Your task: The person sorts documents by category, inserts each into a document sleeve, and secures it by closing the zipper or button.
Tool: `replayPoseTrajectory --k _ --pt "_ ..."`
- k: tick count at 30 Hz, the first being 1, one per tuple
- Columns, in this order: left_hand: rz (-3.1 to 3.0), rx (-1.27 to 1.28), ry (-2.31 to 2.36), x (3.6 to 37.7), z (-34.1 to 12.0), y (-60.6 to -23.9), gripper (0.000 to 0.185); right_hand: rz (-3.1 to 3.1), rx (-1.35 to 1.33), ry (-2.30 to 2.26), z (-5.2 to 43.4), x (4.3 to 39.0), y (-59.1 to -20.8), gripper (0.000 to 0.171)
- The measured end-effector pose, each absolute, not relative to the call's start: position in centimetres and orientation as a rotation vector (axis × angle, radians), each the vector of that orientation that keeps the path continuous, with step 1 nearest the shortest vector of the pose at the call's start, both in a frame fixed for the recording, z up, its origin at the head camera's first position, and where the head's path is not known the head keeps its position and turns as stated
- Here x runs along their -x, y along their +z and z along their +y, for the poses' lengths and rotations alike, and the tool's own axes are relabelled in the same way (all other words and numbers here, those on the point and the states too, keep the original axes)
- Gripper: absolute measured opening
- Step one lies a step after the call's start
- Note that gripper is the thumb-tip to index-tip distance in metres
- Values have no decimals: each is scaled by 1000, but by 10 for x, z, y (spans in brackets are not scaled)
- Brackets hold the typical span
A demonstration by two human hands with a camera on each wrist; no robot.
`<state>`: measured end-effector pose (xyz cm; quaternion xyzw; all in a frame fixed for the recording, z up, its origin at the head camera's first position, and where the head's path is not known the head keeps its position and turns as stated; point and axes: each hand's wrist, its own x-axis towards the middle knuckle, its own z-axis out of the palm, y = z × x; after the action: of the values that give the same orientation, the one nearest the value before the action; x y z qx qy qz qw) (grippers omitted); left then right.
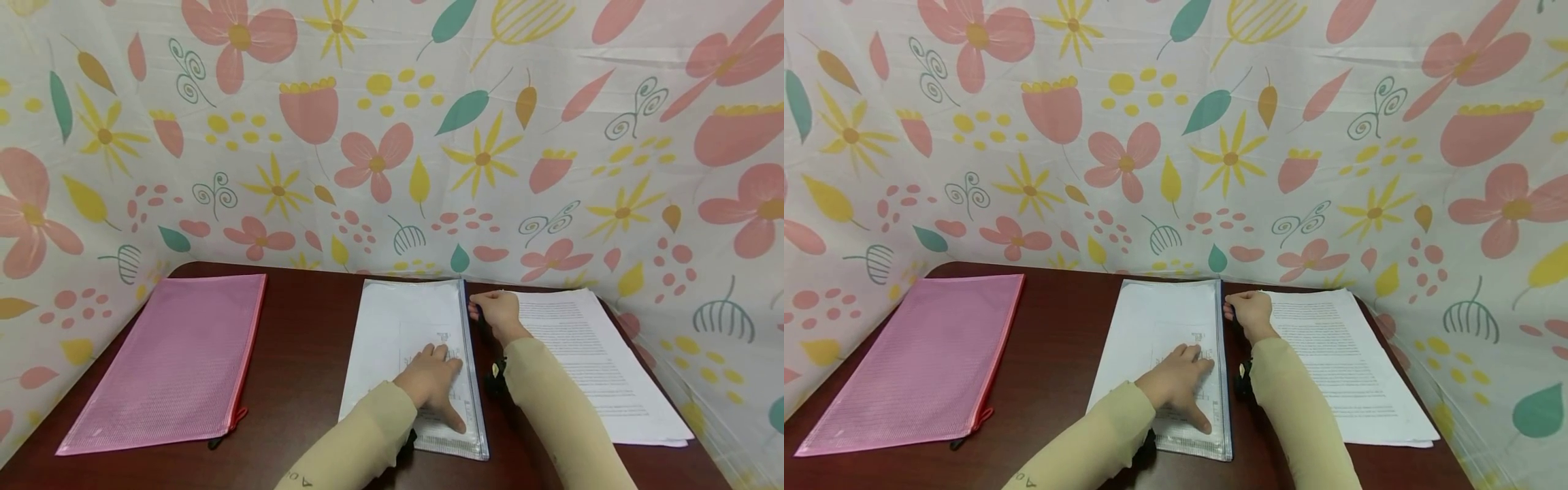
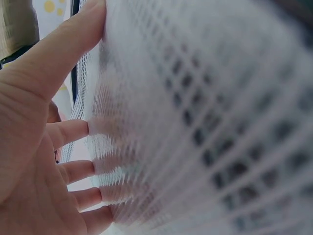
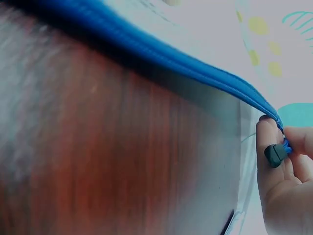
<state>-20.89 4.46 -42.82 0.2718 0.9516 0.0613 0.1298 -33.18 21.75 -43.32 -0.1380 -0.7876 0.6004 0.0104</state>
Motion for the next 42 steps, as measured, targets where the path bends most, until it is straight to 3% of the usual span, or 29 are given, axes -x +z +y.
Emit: replayPoseTrajectory --k 42 --pt "2776 -777 168 208 44 -426 110 -2282 505 1906 200 363 -403 24"
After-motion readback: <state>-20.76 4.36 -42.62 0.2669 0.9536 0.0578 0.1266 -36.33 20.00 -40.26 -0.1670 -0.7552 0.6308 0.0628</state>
